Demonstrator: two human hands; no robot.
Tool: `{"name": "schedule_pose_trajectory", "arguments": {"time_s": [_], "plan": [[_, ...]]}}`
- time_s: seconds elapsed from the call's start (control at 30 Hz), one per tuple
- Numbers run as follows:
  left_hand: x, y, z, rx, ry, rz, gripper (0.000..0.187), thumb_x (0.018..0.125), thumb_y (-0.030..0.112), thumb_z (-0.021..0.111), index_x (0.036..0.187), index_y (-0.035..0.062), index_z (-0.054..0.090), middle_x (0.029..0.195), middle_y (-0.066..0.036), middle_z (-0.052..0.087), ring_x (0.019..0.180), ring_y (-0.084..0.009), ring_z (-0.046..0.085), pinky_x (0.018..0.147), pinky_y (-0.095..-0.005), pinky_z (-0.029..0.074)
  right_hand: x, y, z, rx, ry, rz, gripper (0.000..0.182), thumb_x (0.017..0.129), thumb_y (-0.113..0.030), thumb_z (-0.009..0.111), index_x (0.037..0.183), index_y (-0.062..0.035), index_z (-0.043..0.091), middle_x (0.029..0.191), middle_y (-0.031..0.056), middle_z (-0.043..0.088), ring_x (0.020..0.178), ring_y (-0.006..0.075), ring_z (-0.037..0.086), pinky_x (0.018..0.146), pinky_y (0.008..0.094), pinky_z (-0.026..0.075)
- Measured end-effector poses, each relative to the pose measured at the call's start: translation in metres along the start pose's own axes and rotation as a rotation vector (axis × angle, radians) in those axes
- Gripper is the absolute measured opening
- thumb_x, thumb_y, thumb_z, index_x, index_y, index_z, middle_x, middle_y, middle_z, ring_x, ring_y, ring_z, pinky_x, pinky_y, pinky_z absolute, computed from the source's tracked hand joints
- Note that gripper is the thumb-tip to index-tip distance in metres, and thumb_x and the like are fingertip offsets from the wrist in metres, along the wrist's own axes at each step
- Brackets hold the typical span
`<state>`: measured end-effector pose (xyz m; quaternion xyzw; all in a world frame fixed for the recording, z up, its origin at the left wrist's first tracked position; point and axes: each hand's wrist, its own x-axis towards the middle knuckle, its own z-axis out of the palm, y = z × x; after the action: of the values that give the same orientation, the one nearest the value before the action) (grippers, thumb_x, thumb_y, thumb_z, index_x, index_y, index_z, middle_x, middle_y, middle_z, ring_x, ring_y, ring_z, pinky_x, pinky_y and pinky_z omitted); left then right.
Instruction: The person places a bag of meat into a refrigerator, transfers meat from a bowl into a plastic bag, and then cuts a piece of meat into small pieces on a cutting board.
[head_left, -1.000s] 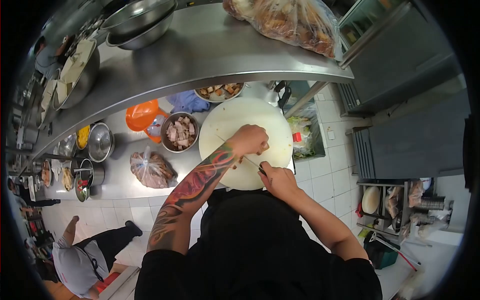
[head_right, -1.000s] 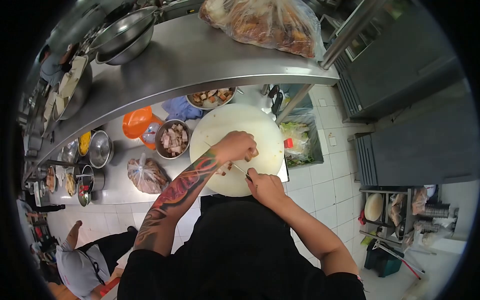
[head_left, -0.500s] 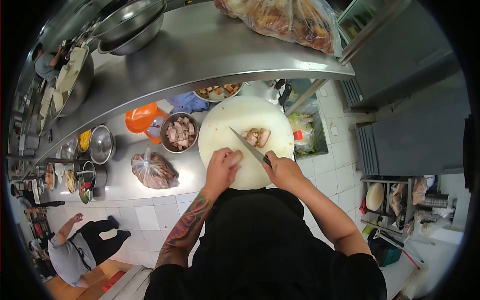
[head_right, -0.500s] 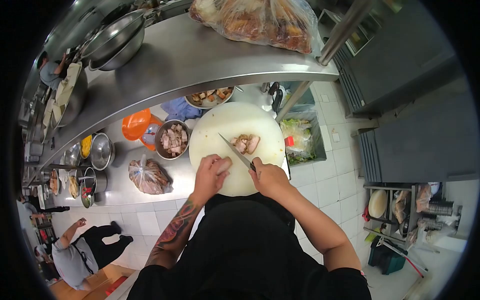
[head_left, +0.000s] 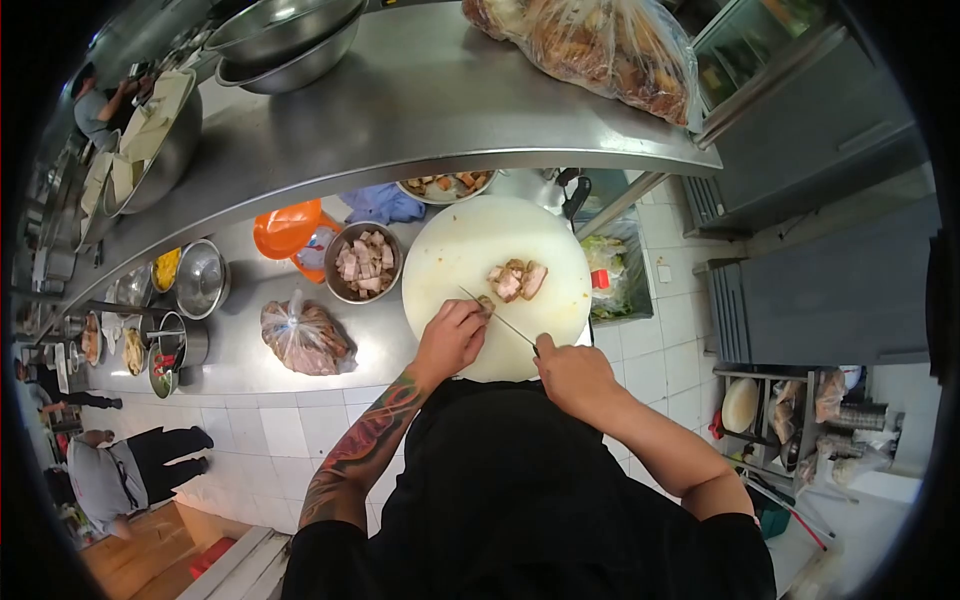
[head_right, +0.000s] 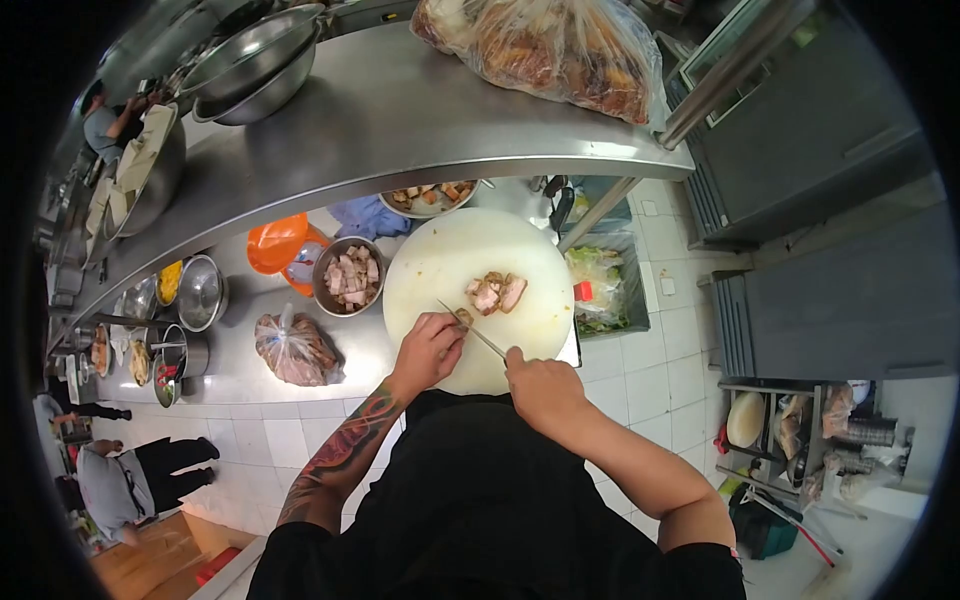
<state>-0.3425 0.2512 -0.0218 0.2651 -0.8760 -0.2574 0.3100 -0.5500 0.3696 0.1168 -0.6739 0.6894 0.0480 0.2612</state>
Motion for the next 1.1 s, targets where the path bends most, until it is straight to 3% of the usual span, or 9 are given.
{"name": "schedule_pose_trajectory", "arguments": {"time_s": [0.17,0.4,0.53,0.7,0.83,0.93,1.1], "plan": [[-0.002,0.000,-0.007,-0.039,-0.001,0.019,0.026,0.085,0.003,0.075,0.111,0.0041,0.071,0.119,-0.011,0.066,0.108,-0.0341,0.063,0.091,-0.0418,0.055,0.069,0.000,0.018,0.042,0.085,-0.054,0.023,0.106,-0.024,0.055,0.110,-0.0018,0.055,0.082,0.0237,0.074,0.083,0.0445,0.075,0.074,0.0555,0.057],[-0.017,-0.003,-0.007,-0.101,0.019,-0.035,0.021,0.085,0.002,0.077,0.105,0.0049,0.072,0.117,-0.011,0.066,0.108,-0.0349,0.064,0.092,-0.0427,0.054,0.021,-0.008,0.005,0.012,-0.034,-0.027,0.023,0.105,-0.023,0.056,0.111,-0.0001,0.056,0.083,0.0235,0.074,0.083,0.0433,0.075,0.075,0.0532,0.058],[-0.013,-0.004,-0.007,-0.108,0.039,-0.026,0.020,0.085,0.002,0.078,0.105,0.0043,0.073,0.115,-0.012,0.066,0.106,-0.0350,0.064,0.091,-0.0428,0.055,0.072,-0.015,0.029,0.025,0.085,-0.047,0.023,0.104,-0.022,0.056,0.111,0.0000,0.057,0.085,0.0252,0.074,0.084,0.0436,0.075,0.077,0.0547,0.057],[-0.018,-0.008,-0.012,-0.089,0.024,0.003,0.023,0.084,0.002,0.080,0.106,0.0048,0.074,0.116,-0.012,0.067,0.107,-0.0342,0.065,0.089,-0.0421,0.056,0.035,-0.021,-0.010,-0.001,-0.024,-0.049,0.024,0.105,-0.024,0.055,0.111,-0.0005,0.056,0.086,0.0250,0.074,0.087,0.0443,0.074,0.079,0.0546,0.057],[-0.025,-0.011,-0.004,-0.110,0.042,-0.034,0.022,0.082,0.002,0.081,0.103,0.0060,0.075,0.114,-0.010,0.067,0.105,-0.0330,0.066,0.089,-0.0420,0.056,0.057,-0.016,0.036,0.059,0.007,-0.004,0.024,0.105,-0.024,0.055,0.111,-0.0003,0.056,0.085,0.0250,0.074,0.086,0.0437,0.074,0.078,0.0552,0.057],[-0.023,-0.005,-0.011,-0.107,0.060,-0.046,0.020,0.082,0.001,0.081,0.101,0.0068,0.075,0.111,-0.009,0.068,0.104,-0.0324,0.067,0.089,-0.0420,0.056,0.075,-0.025,0.022,0.067,0.052,-0.065,0.025,0.105,-0.023,0.055,0.113,0.0002,0.057,0.085,0.0250,0.074,0.085,0.0434,0.074,0.077,0.0556,0.057],[-0.032,-0.018,-0.009,-0.089,0.045,-0.048,0.021,0.082,-0.002,0.079,0.099,0.0085,0.077,0.108,-0.007,0.069,0.103,-0.0313,0.067,0.087,-0.0412,0.057,0.028,-0.023,0.003,0.054,-0.080,-0.038,0.026,0.105,-0.025,0.057,0.114,-0.0006,0.057,0.085,0.0247,0.074,0.083,0.0443,0.074,0.078,0.0568,0.057]]}}
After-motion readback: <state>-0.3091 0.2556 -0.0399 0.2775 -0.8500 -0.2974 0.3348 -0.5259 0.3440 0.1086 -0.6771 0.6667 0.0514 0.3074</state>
